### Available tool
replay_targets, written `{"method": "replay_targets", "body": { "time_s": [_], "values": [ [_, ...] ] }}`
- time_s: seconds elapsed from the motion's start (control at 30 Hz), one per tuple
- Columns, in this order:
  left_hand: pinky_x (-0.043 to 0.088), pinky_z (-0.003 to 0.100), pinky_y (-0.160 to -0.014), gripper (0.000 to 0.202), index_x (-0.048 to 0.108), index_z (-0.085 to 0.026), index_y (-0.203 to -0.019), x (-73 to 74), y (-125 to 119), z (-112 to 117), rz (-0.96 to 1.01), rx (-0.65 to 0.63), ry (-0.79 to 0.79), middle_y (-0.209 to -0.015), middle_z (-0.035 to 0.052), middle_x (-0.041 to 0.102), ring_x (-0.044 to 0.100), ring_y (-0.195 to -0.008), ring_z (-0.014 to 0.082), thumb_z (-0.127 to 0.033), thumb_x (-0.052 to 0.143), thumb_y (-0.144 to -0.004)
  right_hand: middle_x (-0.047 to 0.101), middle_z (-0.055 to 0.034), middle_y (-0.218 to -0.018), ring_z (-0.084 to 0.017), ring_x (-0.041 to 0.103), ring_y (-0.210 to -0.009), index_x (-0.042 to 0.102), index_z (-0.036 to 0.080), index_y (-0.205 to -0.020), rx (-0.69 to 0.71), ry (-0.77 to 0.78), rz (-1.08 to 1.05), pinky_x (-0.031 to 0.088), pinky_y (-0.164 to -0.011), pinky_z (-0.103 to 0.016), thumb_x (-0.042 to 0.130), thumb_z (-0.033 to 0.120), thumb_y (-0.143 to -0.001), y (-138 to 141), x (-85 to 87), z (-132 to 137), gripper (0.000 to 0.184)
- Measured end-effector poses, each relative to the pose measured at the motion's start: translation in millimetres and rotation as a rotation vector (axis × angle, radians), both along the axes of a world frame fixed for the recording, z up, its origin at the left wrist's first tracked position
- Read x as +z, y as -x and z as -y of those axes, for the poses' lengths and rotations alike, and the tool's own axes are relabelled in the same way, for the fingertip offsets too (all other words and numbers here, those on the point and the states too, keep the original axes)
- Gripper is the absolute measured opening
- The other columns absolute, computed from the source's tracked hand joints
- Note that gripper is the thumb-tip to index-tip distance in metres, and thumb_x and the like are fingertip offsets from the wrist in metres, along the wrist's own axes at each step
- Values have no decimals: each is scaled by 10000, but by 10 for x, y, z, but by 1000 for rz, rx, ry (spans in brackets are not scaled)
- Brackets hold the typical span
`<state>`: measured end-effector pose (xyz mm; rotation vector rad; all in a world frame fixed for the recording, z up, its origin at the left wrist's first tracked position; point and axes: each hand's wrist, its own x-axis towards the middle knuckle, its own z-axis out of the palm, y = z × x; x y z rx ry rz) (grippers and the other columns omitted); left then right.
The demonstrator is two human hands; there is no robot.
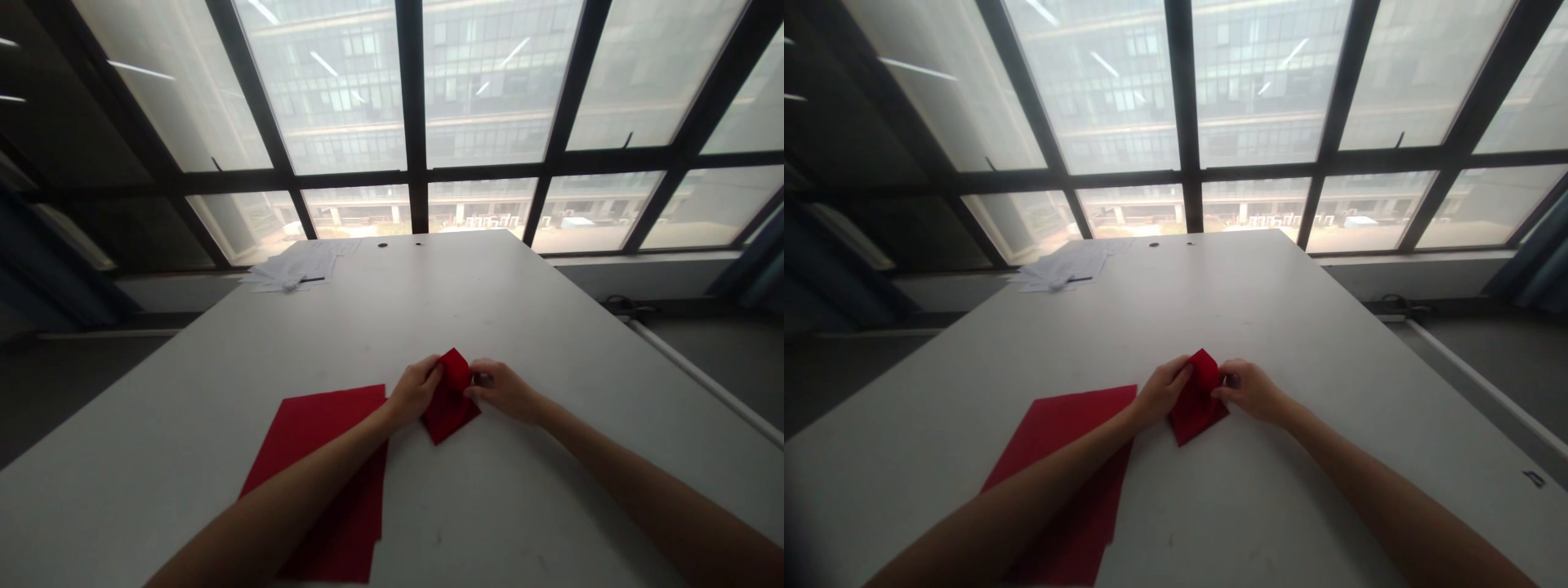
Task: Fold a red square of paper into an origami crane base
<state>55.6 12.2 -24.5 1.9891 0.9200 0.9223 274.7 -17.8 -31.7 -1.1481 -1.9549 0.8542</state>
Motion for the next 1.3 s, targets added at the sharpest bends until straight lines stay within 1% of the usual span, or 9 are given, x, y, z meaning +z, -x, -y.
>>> {"method": "replay_targets", "body": {
  "time_s": [0.17,0.3,0.53,0.73,0.83,0.97,1.1,1.17,1.3],
  "values": [
    [475,298,-821,251,625,-196,-1088,31,9,30,29,-40,17,-947,28,672,604,-850,179,-312,427,-986,701,-31,-859,-191,595,-810,731,190,-873,-11,-12,-4,469,-771,-307,691,272,-809,56,11,24,112],
    [492,323,-882,440,472,-219,-1364,-8,23,2,133,26,45,-1185,74,630,612,-992,188,-211,465,-923,691,-28,-770,-176,588,-712,706,160,-820,-36,86,-104,466,-661,-280,634,350,-847,59,30,21,204],
    [491,295,-722,244,589,-166,-1130,-43,35,-65,115,396,-16,-938,48,605,574,-764,154,-264,521,-917,689,-29,-732,-170,601,-662,681,162,-855,-217,55,-116,443,-591,-259,621,379,-856,93,-38,-14,226],
    [480,276,-712,175,729,-191,-958,-22,28,-51,15,238,-98,-912,45,649,604,-772,158,-256,573,-912,622,-7,-660,-143,524,-601,636,183,-729,-281,-84,-35,382,-554,-251,563,423,-907,140,5,40,307],
    [498,274,-722,230,740,-203,-1031,-24,16,-31,-11,159,-105,-963,60,659,624,-807,165,-258,536,-940,629,-34,-714,-155,535,-646,625,179,-672,-343,-142,-23,400,-581,-259,537,396,-911,135,40,43,334],
    [465,358,-986,369,583,-230,-1332,-18,8,22,-74,90,-154,-1225,89,626,606,-1093,213,-271,483,-980,576,-7,-591,-146,500,-567,573,182,-579,-369,-101,49,354,-523,-253,542,316,-856,145,29,49,310],
    [414,470,-1057,652,322,-208,-1512,-12,14,111,-155,215,-230,-1420,156,471,523,-1233,283,-409,567,-942,626,-3,-623,-146,520,-544,629,191,-771,-439,-74,36,350,-509,-240,553,239,-796,173,4,71,94],
    [428,491,-1035,777,297,-224,-1513,5,18,162,-192,237,-264,-1431,165,435,504,-1242,311,-490,650,-875,655,-6,-653,-151,545,-546,634,201,-916,-501,-47,20,361,-511,-235,551,207,-770,178,-7,74,168],
    [458,440,-991,518,496,-250,-1332,92,34,227,-153,238,-344,-1352,125,472,503,-1217,284,-481,637,-890,676,-16,-680,-156,574,-550,625,213,-965,-593,-23,12,364,-509,-234,520,192,-772,164,-28,53,220]
  ]
}}
